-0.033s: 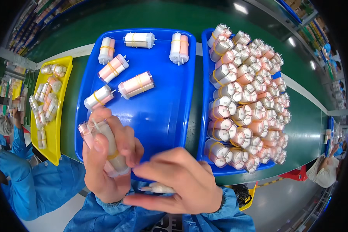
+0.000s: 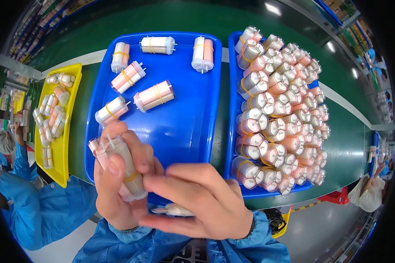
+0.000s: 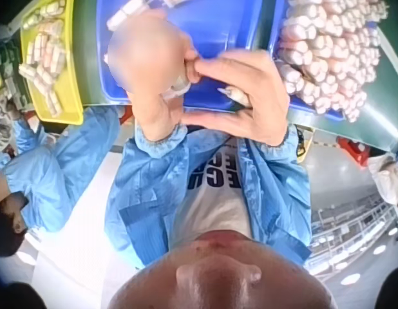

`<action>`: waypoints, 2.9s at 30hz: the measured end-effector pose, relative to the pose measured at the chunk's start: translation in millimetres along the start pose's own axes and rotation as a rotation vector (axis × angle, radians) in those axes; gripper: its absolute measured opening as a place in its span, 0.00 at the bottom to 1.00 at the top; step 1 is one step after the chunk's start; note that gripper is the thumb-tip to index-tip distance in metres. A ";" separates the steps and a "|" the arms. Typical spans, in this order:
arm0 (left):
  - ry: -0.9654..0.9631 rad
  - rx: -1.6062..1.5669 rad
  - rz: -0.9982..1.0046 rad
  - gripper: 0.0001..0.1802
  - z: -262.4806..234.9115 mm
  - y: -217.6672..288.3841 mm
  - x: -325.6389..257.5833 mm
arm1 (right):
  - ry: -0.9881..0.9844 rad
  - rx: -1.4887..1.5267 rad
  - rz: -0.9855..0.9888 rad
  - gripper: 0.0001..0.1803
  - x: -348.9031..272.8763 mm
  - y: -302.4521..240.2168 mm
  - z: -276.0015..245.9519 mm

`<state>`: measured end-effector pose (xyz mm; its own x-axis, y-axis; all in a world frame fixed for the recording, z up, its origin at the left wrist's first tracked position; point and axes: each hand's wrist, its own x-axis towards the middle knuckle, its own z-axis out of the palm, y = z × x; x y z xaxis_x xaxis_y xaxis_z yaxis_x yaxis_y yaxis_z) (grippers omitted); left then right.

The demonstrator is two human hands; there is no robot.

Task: The person uses a small metal tool to press a white plastic pin into the center of cylindrical pink and white components. They handle the components one at a time, inserting the pin, and then placing the finished units into a blue tray. The process is repeated for multiple items.

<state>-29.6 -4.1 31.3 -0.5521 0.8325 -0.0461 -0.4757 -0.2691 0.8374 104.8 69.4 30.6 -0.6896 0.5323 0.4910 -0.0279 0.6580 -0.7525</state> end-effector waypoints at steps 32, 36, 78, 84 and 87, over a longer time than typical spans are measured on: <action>-0.250 -0.094 -0.549 0.36 -22.4 6.7 -6.2 | -0.089 0.323 0.268 0.43 2.9 11.9 10.2; -0.140 -0.004 -0.223 0.31 -14.3 -0.1 1.6 | -0.030 0.197 0.272 0.46 4.0 15.3 15.1; -0.059 -0.138 -0.164 0.36 -16.4 -6.7 -0.7 | -0.034 -0.124 -0.006 0.45 -0.1 9.2 21.7; -0.018 0.141 -0.219 0.31 -8.6 -1.9 -2.5 | -0.083 -0.151 0.063 0.43 7.0 4.8 21.3; 0.060 0.152 -0.149 0.31 -1.5 -3.5 -6.1 | -0.044 -0.135 0.086 0.42 7.2 4.2 21.8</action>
<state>-25.6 -9.0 27.8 -0.5256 0.8259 -0.2043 -0.4490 -0.0653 0.8911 84.0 64.4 21.4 -0.7165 0.5678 0.4052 0.1281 0.6782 -0.7237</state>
